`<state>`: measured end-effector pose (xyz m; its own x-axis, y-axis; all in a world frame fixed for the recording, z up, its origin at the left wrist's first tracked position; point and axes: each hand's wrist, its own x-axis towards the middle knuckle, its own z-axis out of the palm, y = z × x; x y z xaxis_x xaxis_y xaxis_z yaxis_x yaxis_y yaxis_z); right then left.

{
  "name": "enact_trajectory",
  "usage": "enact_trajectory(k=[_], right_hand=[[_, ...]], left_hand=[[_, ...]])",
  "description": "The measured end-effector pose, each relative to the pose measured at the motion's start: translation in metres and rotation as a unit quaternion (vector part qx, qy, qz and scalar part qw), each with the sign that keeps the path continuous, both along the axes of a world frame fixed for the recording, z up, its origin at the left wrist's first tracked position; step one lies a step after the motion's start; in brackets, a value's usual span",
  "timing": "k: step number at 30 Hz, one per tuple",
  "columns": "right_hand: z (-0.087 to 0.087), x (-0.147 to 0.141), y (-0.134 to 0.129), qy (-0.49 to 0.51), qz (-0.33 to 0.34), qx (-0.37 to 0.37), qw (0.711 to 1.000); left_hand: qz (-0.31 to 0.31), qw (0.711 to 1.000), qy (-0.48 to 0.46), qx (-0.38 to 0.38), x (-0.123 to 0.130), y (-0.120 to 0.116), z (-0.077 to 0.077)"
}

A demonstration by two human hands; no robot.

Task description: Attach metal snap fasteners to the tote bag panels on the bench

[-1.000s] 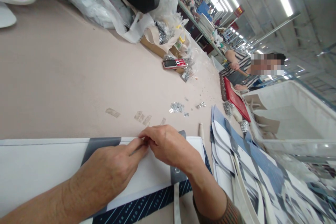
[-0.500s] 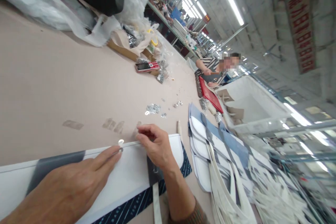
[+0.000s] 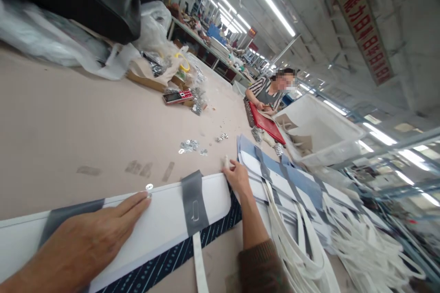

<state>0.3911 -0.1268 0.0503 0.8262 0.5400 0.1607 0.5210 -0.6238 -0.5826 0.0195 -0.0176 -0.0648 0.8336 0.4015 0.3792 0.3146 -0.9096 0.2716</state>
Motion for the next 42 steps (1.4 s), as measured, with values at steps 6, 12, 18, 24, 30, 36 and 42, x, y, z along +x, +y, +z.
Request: enact_trajectory(k=[6, 12, 18, 24, 30, 36, 42], right_hand=[[0.034, -0.029, -0.009, 0.046, -0.030, 0.244, 0.968], [0.036, -0.106, 0.018, 0.454, 0.055, 0.527, 0.716], [0.008, -0.145, 0.059, 0.561, 0.009, 0.486, 0.670], [-0.013, -0.155, 0.077, 0.556, -0.046, 0.478, 0.678], [-0.019, -0.160, 0.080, 0.533, -0.019, 0.464, 0.708], [-0.021, -0.160, 0.083, 0.506, 0.014, 0.462, 0.728], [-0.012, -0.173, 0.087, 0.518, 0.027, 0.473, 0.712]], left_hand=[[0.000, 0.999, 0.033, 0.016, 0.005, -0.005, 0.031], [0.002, 0.998, 0.062, 0.004, 0.007, -0.009, 0.029], [0.006, 0.998, 0.065, -0.017, 0.011, -0.011, 0.038], [0.006, 0.999, 0.030, -0.021, 0.010, -0.014, 0.038], [-0.005, 0.999, 0.031, -0.026, 0.009, -0.014, 0.043], [-0.012, 0.999, 0.038, -0.038, 0.010, -0.017, 0.039], [-0.016, 0.996, 0.036, -0.077, 0.011, -0.014, 0.046]])
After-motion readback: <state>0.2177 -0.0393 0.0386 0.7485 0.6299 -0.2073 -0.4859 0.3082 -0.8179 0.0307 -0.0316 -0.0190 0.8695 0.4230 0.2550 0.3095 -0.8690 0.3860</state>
